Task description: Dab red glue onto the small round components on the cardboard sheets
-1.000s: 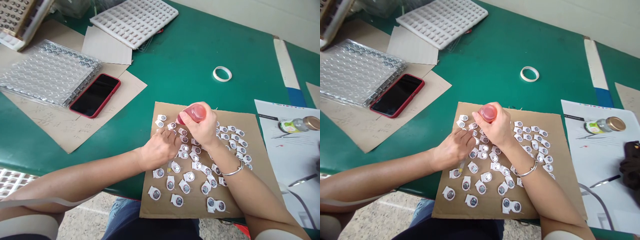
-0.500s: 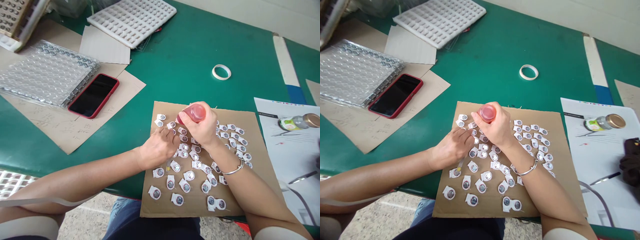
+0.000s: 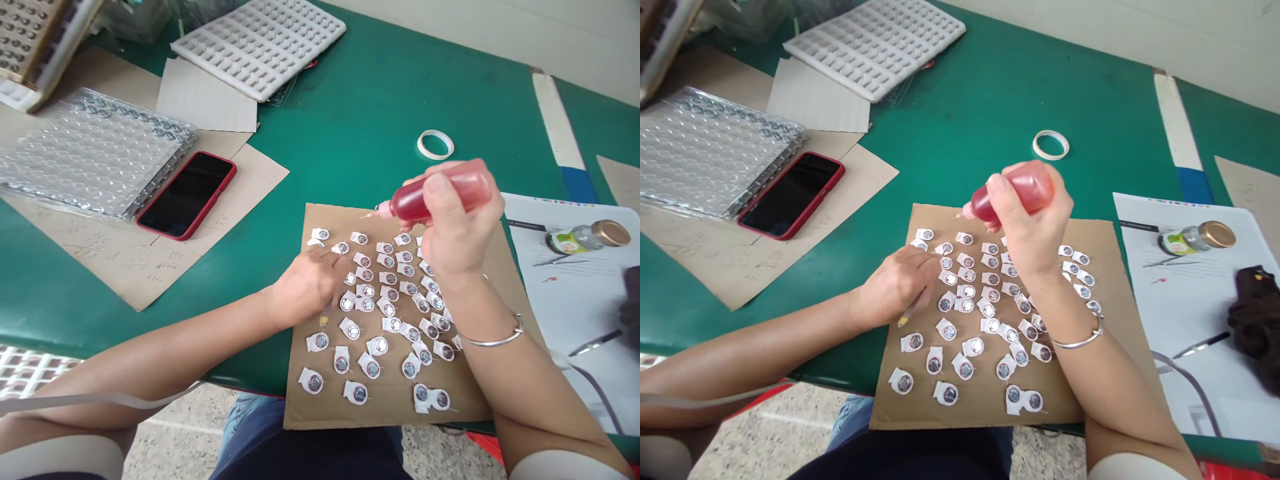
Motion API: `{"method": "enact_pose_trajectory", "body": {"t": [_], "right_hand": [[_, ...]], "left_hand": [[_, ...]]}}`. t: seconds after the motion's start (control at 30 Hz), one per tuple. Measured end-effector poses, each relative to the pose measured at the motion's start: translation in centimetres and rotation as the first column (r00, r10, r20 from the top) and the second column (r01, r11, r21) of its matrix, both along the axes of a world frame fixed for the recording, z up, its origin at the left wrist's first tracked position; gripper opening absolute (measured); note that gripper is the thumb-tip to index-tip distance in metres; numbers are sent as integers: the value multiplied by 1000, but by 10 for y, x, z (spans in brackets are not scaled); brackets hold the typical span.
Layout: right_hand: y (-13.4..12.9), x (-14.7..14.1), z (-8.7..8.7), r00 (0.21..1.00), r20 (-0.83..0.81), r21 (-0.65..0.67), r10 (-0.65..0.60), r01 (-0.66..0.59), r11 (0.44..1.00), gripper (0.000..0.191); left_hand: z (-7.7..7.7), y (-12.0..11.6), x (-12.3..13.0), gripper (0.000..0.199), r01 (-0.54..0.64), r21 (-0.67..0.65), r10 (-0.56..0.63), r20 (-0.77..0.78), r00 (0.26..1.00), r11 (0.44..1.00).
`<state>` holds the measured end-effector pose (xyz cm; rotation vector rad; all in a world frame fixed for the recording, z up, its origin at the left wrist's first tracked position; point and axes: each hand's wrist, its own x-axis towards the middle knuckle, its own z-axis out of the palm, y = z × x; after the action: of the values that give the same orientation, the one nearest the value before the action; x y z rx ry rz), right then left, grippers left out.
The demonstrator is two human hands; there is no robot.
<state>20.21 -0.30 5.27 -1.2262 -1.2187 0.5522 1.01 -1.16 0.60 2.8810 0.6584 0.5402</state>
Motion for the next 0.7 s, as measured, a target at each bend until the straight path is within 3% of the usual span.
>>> {"method": "enact_pose_trajectory", "body": {"t": [0.1, 0.23, 0.43, 0.7], "right_hand": [[-4, 6, 8, 997, -48, -63, 53, -56, 996, 31], [-25, 8, -5, 997, -52, -190, 63, -72, 979, 37], [-47, 1, -38, 999, -1, -263, -35, 33, 964, 24], [-43, 0, -47, 992, 118, -263, -51, 81, 961, 21]], "left_hand": [[-3, 7, -6, 11, -16, -144, 28, 85, 996, 989], [-5, 12, -9, 9, -1, -232, 40, 164, 986, 973], [-3, 11, -7, 11, 3, -232, 45, 201, 979, 973], [-4, 11, -5, 11, 9, -202, 33, 200, 979, 979]]}}
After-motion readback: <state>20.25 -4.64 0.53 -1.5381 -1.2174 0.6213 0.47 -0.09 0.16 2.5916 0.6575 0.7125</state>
